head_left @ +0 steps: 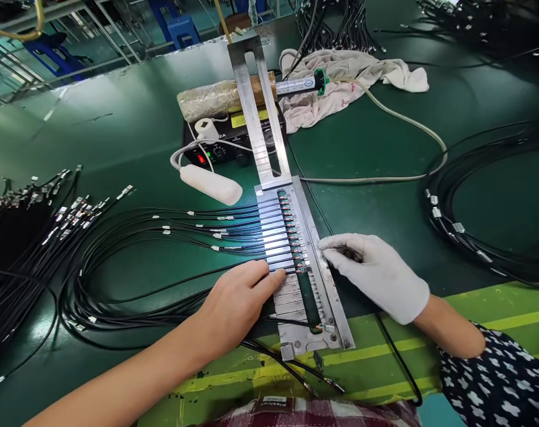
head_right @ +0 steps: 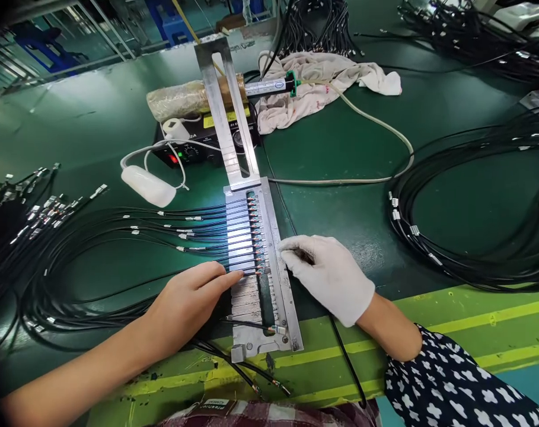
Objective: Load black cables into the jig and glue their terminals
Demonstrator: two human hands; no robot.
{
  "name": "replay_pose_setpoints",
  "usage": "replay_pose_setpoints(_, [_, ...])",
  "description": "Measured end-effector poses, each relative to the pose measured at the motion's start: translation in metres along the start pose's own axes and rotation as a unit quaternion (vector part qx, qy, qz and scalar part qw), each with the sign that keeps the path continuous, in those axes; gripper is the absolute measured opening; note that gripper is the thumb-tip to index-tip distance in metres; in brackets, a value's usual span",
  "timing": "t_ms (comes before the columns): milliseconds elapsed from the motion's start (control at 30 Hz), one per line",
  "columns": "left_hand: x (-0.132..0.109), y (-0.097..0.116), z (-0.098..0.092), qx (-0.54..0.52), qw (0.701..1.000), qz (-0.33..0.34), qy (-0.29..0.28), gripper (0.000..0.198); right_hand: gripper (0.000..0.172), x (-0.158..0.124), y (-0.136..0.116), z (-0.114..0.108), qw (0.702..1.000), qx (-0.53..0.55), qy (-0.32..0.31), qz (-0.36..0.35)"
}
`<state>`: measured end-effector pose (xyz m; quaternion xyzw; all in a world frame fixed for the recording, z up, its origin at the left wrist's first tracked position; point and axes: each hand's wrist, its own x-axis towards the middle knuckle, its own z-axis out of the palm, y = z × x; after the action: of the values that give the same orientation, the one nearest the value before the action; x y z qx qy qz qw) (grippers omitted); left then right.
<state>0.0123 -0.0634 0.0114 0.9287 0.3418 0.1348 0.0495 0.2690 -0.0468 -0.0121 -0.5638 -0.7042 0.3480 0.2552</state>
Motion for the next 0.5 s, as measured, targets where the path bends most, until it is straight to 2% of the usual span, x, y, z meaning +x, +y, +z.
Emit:
replay_pose_setpoints(100, [0.0006, -0.0015, 0.0004, -0.018, 1.000, 0.023, 0.002, 0.028, 0.017, 0.0002, 0.0014, 0.0004, 1.000, -0.007, -0.002, 0.002])
replay_pose_setpoints(233, [-0.0003, -0.0038, 0.0015, -0.069, 0.998, 0.007, -0.008, 0.023, 0.017, 0.0003, 0.0024, 0.0010, 1.000, -0.015, 0.001, 0.002])
replay_pose_setpoints(433, [-0.0024, 0.0002, 0.0030, 0.003, 0.999, 0.050, 0.021, 0.025, 0.017, 0.0006, 0.0027, 0.0006, 1.000, -0.020, -0.001, 0.002])
replay_pose_setpoints(500, [-0.0025, 0.0004, 0.0047, -0.008, 0.998, 0.046, 0.035, 0.024, 0.016, 0.0007, 0.0023, 0.0001, 1.000, -0.023, -0.002, 0.003])
